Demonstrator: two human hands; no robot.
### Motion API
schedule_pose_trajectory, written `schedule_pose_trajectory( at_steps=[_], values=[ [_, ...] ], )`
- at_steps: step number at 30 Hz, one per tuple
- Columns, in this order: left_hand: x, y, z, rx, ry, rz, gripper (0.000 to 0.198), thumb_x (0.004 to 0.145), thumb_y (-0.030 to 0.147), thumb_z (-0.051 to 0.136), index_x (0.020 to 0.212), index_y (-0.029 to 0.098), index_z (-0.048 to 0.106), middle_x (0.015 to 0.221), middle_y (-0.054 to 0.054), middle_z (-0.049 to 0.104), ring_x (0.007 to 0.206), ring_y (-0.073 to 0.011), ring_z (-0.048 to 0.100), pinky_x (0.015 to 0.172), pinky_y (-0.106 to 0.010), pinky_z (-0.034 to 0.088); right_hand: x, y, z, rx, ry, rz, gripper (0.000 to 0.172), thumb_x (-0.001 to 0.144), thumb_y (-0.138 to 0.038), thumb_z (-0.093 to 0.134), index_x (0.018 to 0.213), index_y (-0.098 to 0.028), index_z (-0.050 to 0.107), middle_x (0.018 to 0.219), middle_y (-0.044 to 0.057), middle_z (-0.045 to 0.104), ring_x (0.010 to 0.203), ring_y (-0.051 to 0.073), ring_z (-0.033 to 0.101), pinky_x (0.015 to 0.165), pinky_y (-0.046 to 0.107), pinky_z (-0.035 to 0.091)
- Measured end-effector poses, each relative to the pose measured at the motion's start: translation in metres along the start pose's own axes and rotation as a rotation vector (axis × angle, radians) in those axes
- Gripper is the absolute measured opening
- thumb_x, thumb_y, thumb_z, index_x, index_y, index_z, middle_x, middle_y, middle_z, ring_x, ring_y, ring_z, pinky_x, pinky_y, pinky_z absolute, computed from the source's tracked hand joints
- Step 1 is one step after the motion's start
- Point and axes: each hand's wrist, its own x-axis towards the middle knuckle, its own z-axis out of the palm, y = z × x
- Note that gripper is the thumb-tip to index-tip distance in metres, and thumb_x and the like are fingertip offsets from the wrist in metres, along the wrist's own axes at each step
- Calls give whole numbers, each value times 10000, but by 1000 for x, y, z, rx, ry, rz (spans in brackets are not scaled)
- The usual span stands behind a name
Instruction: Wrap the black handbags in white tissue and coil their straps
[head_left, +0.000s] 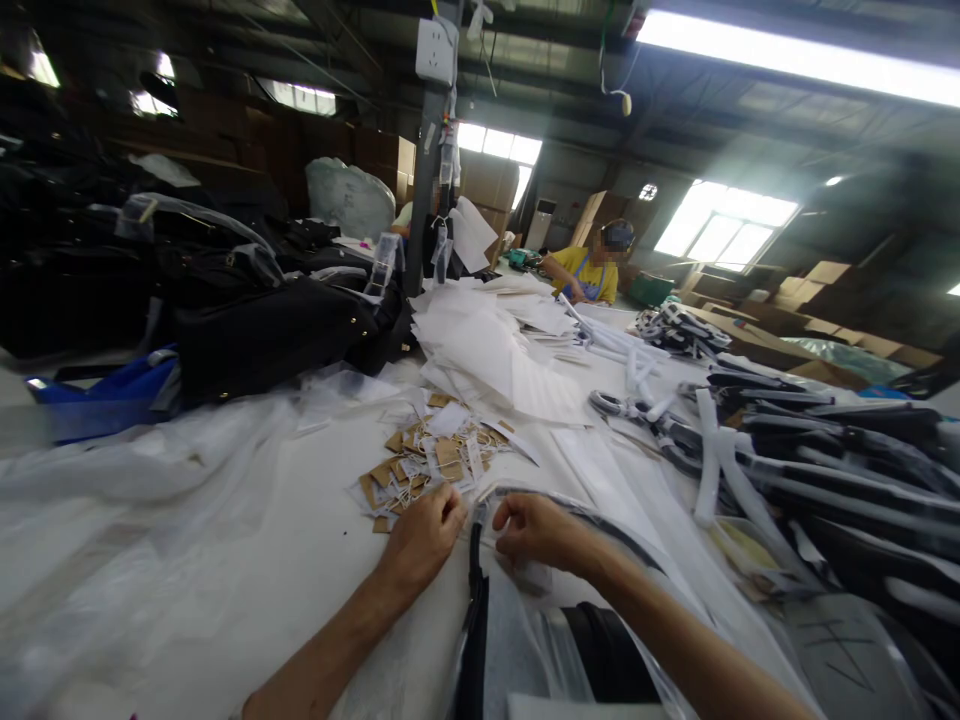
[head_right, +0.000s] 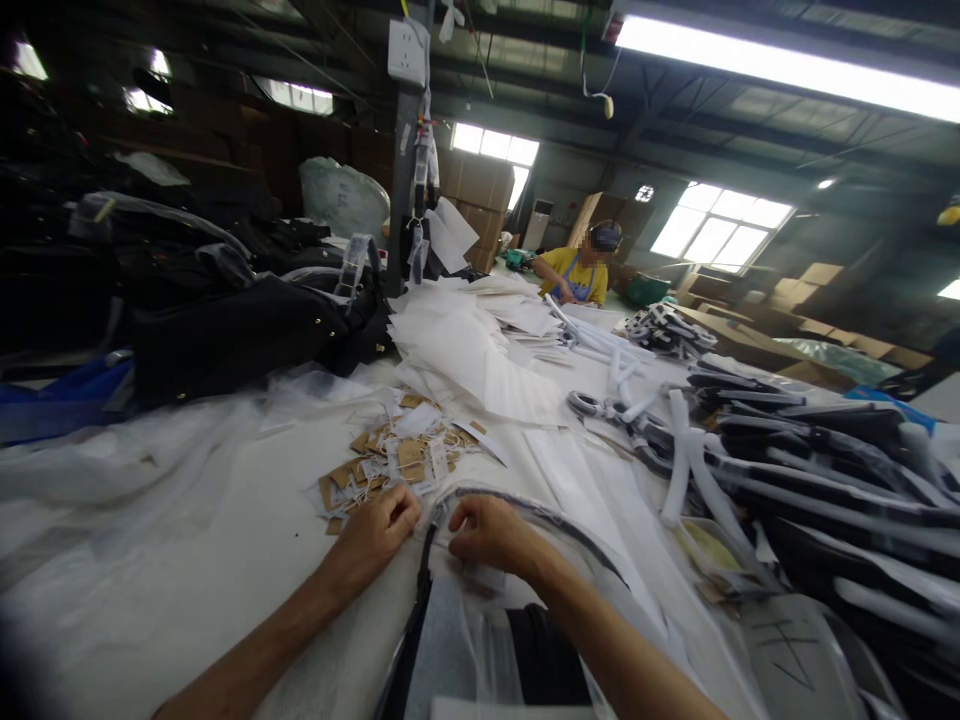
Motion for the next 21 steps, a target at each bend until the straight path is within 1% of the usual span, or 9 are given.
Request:
schedule_pose_trajectory(
  at_steps=[3,5,9,12,14,15,17,19,21],
  values=[
    [1,2,-1,-144,-89,-29,201,796,353,531,674,194,546,685,-6,574,701,-186,524,685,-296,363,-8,0,-8,-58,17,-11,253,545,-86,707,770,-186,653,536,-94,507,484,64,406,472,215,245],
    [-1,4,-1,-262,-140,-57,218,784,373,526,685,183,568,703,-10,597,721,-180,546,709,-291,395,-15,-3,-10,-39,-31,-9,244,607,-175,730,842,-189,665,542,-91,517,482,80,469,467,210,298],
    [-6,10,1,-483,-169,-116,273,774,436,549,676,183,519,613,14,538,646,-147,531,695,-273,425,-28,-13,-8,305,-242,-10,319,768,-400,708,971,-161,653,645,-37,618,523,108,592,497,221,432],
    [-6,12,2,-595,-126,-153,303,742,466,609,700,180,519,568,47,469,544,-106,447,606,-243,399,-31,-19,-3,610,-350,27,363,773,-387,744,1001,-116,665,834,60,712,711,154,703,698,292,540],
    [-5,9,1,-645,-97,-169,307,718,461,648,726,171,548,559,58,457,511,-87,403,568,-225,378,-28,-20,2,696,-339,38,396,701,-267,804,1035,-110,662,975,102,726,897,195,718,861,343,524],
    [-4,8,2,-664,-86,-177,309,707,457,663,740,167,561,554,63,454,501,-81,391,555,-219,372,-26,-19,5,698,-322,25,436,656,-212,821,1049,-120,658,997,98,724,933,198,710,885,347,511],
    [-2,4,2,-692,-74,-198,315,691,453,680,755,163,574,542,69,452,481,-73,384,530,-210,365,-21,-17,12,618,-269,-37,484,599,-159,819,1053,-154,652,936,46,715,855,176,701,811,321,512],
    [0,0,3,-705,-68,-222,318,681,450,688,748,161,573,535,67,463,467,-69,391,506,-204,353,-17,-17,18,413,-181,-139,433,600,-143,767,1019,-181,668,834,-9,678,719,138,650,690,279,482],
    [2,-3,4,-708,-56,-239,315,671,441,697,736,161,569,538,62,480,466,-67,403,491,-197,337,-17,-20,22,132,-111,-245,370,628,-120,689,989,-200,702,811,-21,658,692,127,592,651,260,444]
  ],
)
